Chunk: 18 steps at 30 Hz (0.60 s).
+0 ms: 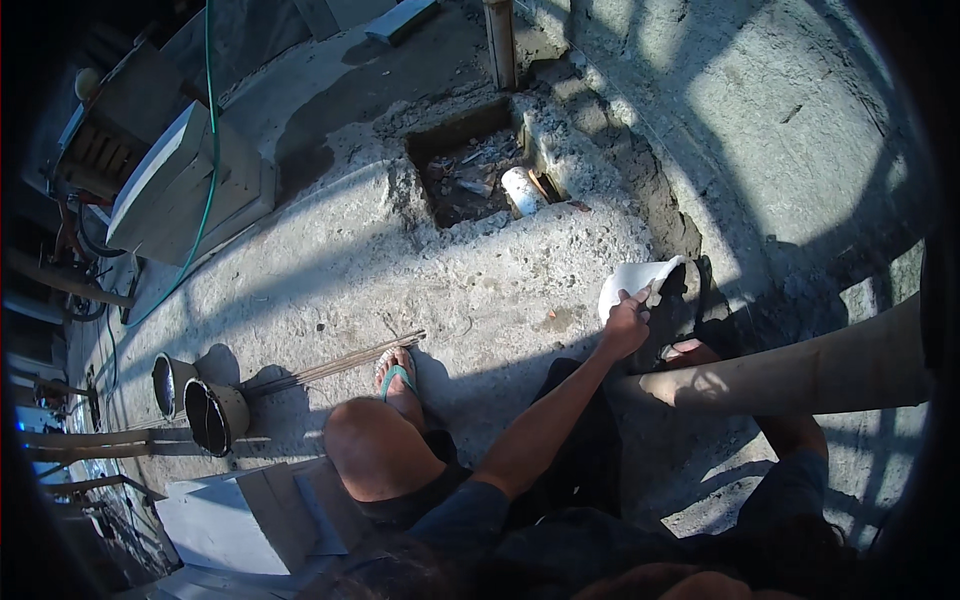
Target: The person applies cement mortar from a bucket onto a rough concrete wall and around a vertical bamboo pole using a hand trowel.
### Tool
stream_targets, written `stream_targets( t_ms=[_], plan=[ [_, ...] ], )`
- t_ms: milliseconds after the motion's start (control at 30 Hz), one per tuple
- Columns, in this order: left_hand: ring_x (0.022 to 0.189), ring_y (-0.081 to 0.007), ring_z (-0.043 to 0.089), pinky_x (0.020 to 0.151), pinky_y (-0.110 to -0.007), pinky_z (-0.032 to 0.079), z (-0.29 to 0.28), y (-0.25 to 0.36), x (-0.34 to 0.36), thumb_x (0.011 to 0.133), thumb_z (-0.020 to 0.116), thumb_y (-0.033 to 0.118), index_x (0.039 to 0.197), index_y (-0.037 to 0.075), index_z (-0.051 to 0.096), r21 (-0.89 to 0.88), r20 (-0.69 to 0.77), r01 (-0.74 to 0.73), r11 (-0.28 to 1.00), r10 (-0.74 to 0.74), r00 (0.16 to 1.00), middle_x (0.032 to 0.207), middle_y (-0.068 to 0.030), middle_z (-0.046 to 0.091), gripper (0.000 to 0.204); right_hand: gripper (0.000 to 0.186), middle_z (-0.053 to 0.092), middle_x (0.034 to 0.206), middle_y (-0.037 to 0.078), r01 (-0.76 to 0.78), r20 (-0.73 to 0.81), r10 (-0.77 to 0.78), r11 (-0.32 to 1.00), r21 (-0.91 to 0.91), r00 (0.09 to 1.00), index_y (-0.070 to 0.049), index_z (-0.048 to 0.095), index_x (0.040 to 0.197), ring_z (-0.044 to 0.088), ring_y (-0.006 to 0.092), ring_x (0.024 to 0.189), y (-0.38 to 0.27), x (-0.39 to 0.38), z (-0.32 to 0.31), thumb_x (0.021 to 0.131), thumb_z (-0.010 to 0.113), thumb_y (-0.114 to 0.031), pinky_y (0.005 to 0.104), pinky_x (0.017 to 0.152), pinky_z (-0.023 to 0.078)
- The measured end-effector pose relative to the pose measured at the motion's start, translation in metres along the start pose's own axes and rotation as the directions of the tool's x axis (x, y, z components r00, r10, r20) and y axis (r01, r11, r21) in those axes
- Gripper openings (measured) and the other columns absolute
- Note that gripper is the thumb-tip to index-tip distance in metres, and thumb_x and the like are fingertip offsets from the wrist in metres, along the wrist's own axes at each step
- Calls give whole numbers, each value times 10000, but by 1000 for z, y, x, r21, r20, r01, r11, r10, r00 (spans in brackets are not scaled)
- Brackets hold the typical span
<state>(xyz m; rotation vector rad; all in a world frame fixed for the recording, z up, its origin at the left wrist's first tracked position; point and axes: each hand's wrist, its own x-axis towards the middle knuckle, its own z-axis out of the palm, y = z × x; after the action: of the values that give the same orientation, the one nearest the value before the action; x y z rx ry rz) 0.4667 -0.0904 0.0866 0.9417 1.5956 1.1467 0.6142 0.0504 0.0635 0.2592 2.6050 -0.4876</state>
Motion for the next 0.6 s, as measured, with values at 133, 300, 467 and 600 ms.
stream_targets(
  t_ms=[133,300,467,600],
  plan=[
    [1363,-444,399,1108,-367,383,26,-7,11,916,580,59,1412,122,521,26,60,-32,999,30,998,1447,-414,333,503,163,584,798,58,-42,-3,42,997,67,999,-40,654,949,591,248,782,-3,-38,21,903,579,-177,403,708,451],
    [1234,-484,508,1048,-417,458,29,17,10,879,596,37,1401,147,536,162,70,-53,985,42,997,1394,-443,362,537,172,578,781,51,-19,-43,28,979,205,999,-42,655,954,585,232,756,-23,-69,49,911,574,-187,393,685,448],
    [1193,-471,550,1020,-434,467,32,21,10,871,592,31,1375,128,552,217,88,-68,974,50,995,1363,-390,459,515,181,572,765,43,-41,-86,73,947,319,994,-43,656,960,580,217,729,-43,-93,63,920,568,-197,382,661,445],
    [1175,-468,563,999,-436,472,29,16,9,869,592,26,1354,95,556,137,36,-54,989,49,998,1339,-346,513,491,189,567,751,38,-75,-126,132,922,379,983,-45,657,964,575,204,708,-51,-96,66,926,564,-205,374,642,443]
  ],
)
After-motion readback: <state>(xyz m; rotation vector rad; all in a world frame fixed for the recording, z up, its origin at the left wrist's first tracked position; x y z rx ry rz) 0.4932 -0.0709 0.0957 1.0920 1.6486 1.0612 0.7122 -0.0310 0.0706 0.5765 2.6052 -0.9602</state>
